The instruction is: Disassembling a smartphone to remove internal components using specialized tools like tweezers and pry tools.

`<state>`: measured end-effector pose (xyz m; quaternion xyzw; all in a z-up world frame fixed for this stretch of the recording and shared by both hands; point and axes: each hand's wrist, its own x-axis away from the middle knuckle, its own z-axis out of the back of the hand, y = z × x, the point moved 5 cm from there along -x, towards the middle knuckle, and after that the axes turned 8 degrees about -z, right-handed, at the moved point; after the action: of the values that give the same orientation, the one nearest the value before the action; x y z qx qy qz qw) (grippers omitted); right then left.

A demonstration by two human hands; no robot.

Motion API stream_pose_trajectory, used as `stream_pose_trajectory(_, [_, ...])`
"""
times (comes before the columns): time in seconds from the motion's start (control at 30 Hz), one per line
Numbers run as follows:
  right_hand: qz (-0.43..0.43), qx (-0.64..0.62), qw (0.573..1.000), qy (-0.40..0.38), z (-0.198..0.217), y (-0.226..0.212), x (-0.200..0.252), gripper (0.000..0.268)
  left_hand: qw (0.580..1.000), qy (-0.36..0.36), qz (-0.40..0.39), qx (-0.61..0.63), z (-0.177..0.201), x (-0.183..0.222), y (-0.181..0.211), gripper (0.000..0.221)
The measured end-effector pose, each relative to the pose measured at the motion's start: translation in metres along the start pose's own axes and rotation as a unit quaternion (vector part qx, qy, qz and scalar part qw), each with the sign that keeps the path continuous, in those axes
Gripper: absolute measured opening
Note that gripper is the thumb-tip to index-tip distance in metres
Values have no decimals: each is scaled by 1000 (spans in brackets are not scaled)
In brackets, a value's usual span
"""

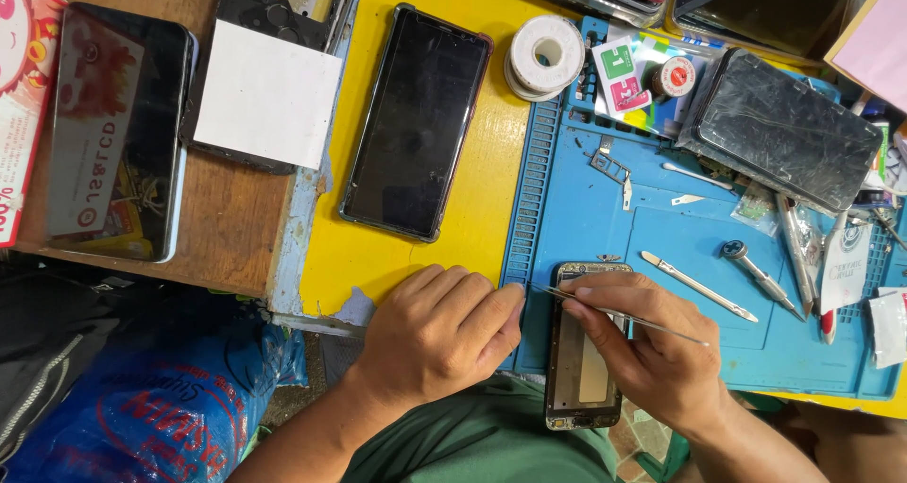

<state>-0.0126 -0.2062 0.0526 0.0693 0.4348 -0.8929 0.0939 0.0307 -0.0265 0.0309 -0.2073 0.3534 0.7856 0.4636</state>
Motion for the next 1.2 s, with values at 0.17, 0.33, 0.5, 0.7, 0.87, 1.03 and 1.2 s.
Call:
stream_pose_trajectory(0.17, [-63, -73, 995, 38, 6, 5, 8, 17, 998, -55, -10, 36, -2, 0, -1, 19])
stream_pose_trajectory(0.33, [-108, -137, 980, 91, 5, 17, 23, 10, 997, -19, -51, 60, 5, -5, 3, 7])
stream_pose_trajectory(0.5, [-159, -234, 953, 111, 14, 36, 38, 12, 995, 15, -50, 80, 17, 1, 8, 8])
stream_pose_trajectory(0.7, [-180, -266, 913, 253, 77, 94, 82, 15, 957, -136, 91, 241, 58, 71, 18, 11])
stream_pose_trajectory(0.87, [-289, 52, 925, 240, 116, 115, 109, 34, 628, -590, 503, -65, 69, 221, -26, 26])
stream_pose_trajectory(1.03, [-205, 183, 947, 168, 123, 98, 94, 12, 693, -463, 552, -23, 4, 312, -35, 35])
stream_pose_trajectory(1.2, [-94, 329, 927, 154, 125, 106, 94, 22, 876, -392, 274, -63, -99, 424, -54, 57])
